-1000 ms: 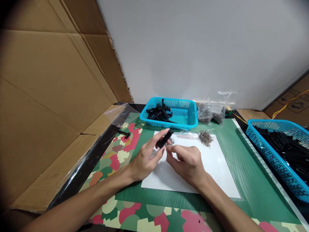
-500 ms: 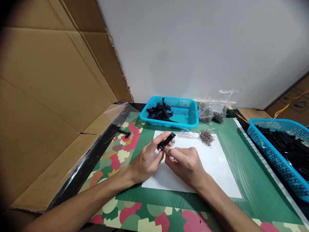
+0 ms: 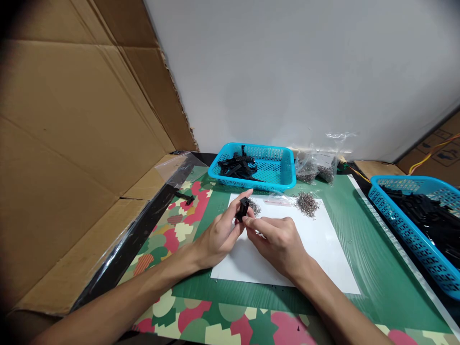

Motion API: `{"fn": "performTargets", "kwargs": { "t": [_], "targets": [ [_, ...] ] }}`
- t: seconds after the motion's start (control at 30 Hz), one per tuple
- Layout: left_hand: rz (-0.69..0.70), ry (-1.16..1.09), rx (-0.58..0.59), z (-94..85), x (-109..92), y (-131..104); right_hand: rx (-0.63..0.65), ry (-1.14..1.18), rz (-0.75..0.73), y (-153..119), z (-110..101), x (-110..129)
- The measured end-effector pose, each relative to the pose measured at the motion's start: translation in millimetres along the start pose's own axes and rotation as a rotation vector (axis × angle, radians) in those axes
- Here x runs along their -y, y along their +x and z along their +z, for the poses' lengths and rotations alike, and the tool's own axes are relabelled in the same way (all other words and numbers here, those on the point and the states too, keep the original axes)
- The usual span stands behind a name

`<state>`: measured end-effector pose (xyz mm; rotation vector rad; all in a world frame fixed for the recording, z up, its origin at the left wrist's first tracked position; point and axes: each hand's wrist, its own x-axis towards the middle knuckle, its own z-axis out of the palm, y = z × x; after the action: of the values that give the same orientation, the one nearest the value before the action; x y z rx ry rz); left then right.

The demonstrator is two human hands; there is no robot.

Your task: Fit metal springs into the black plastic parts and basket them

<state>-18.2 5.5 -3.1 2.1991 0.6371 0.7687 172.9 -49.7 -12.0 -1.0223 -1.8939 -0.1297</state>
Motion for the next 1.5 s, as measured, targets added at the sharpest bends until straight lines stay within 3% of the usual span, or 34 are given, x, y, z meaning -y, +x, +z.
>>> {"fn": "performTargets", "kwargs": {
  "t": [0.2,0.47,0.7,0.93,1.07,1.23,1.5],
  "targets": [
    [-0.141,-0.159,0.079,-2.4,-1.2,0.9,0.043,0.145,0.088,1.2,-3.2,-7.6],
    [-0.303,-0.542,0.166,-1.7,1.9,0.8,0.064,0.300,0.164,7.9,-13.4,-15.3],
    [-0.232,-0.407,0.279,-6.4,3.9,-0.2,0.146,0.345,0.107,9.9,-18.3,-21.4],
    [-0.240,-0.208,0.132,-5.7,3.5,4.1,0.128,0.256,0.136,7.9,-18.2,-22.8],
    [-0.199,-0.134,0.150,-5.0,1.4,4.4,0.117,0.155,0.148,6.5,-14.5,-22.6],
    [-0.139,-0.098,0.246,-6.3,-2.5,3.9,0.131,0.165,0.059,4.2,-16.9,-26.1],
    [-0.052,-0.019,0.271,-12.2,-3.1,4.7,0.204,0.105,0.012,1.1,-18.0,-31.1]
  ]
}}
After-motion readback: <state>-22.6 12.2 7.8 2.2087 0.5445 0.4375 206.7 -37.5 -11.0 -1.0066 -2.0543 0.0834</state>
